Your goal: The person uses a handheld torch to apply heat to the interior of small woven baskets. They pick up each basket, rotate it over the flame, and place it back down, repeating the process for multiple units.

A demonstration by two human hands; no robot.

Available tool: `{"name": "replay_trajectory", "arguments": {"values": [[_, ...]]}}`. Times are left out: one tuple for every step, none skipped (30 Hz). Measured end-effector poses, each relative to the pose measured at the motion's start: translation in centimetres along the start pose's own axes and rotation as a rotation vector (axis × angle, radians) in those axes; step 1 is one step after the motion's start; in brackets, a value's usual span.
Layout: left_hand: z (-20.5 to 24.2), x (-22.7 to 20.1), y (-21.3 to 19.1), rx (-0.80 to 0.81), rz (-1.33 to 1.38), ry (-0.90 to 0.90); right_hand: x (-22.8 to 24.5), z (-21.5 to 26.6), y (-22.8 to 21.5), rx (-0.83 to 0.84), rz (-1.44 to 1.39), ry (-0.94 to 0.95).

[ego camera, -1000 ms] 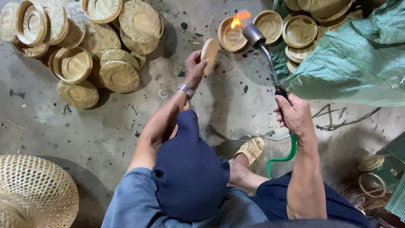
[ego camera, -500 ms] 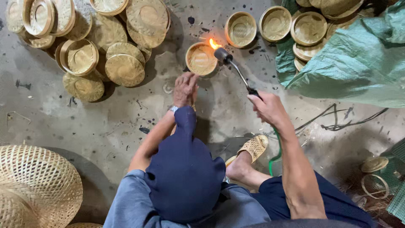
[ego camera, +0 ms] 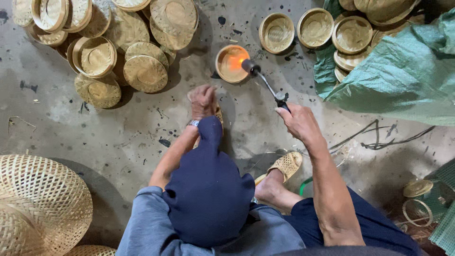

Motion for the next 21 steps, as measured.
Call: {"name": "replay_trajectory", "arguments": {"values": [[-0.5,0.0,1.1,0.017,-0.049,0.032,0.1,-0.2,0.3,0.002,-0.055,0.038],[-0.9,0.0,1.6,0.037,0.060,0.094,0.5,-0.7,0.6,0.011,-0.111,0.062],[-1.3,-0.2,2.3,0.057,0.168,0.157,0.8,-0.9,0.6,0.015,-0.150,0.091],[-2.2,-0.4,3.7,0.115,-0.001,0.309,0.9,-0.9,0.5,0.023,-0.188,0.118],[-3.1,-0.4,5.1,0.173,-0.173,0.458,0.9,-0.9,0.4,0.032,-0.226,0.145],[-3.4,-0.5,5.6,0.178,-0.176,0.484,0.8,-0.9,0.1,0.001,-0.237,0.129],[-3.8,-0.7,5.9,0.183,-0.180,0.509,0.6,-0.9,-0.4,-0.030,-0.248,0.113],[-4.2,-0.8,5.9,0.189,-0.178,0.537,0.2,-0.8,-1.0,-0.065,-0.260,0.101],[-4.5,-0.6,5.7,0.306,-0.177,0.525,-0.3,-0.7,-1.6,-0.090,-0.279,0.113],[-4.7,-0.6,5.1,0.425,-0.175,0.510,-0.8,-0.4,-2.3,-0.114,-0.300,0.127],[-4.8,-0.6,4.3,0.543,-0.172,0.493,-1.3,-0.3,-2.8,-0.128,-0.311,0.154],[-5.2,-0.9,3.0,0.461,-0.195,0.521,-1.8,-0.1,-3.5,-0.144,-0.323,0.183],[-5.4,-1.1,1.5,0.378,-0.218,0.549,-2.3,-0.1,-4.0,-0.160,-0.334,0.213],[-5.7,-1.3,0.1,0.298,-0.238,0.577,-2.7,0.0,-4.5,-0.169,-0.310,0.206],[-6.1,-1.0,-1.2,0.271,-0.291,0.534,-3.2,-0.1,-5.0,-0.178,-0.285,0.199],[-6.5,-0.4,-2.7,0.245,-0.344,0.493,-3.6,-0.1,-5.3,-0.187,-0.261,0.193],[-6.8,0.4,-4.2,0.219,-0.395,0.451,-4.0,-0.1,-5.7,-0.192,-0.275,0.199],[-7.2,1.7,-6.3,0.156,-0.468,0.469,-4.4,-0.2,-5.9,-0.196,-0.290,0.204],[-7.7,3.1,-8.6,0.094,-0.541,0.486,-4.6,-0.3,-5.9,-0.200,-0.305,0.209],[-8.4,4.4,-10.8,-0.022,-0.581,0.448,-4.7,-0.4,-6.0,-0.201,-0.305,0.214],[-10.1,6.4,-12.4,-0.004,-0.946,0.511,-4.8,-0.5,-6.2,-0.202,-0.306,0.218]]}}
Point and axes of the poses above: each hand's wrist, its own z-axis away from the middle knuckle, its own y-axis out of the palm, x = y × z, the point moved 3 cm from there along -z, towards the middle knuckle, and after that the axes turned 12 degrees about -x, right-handed, at the moved point
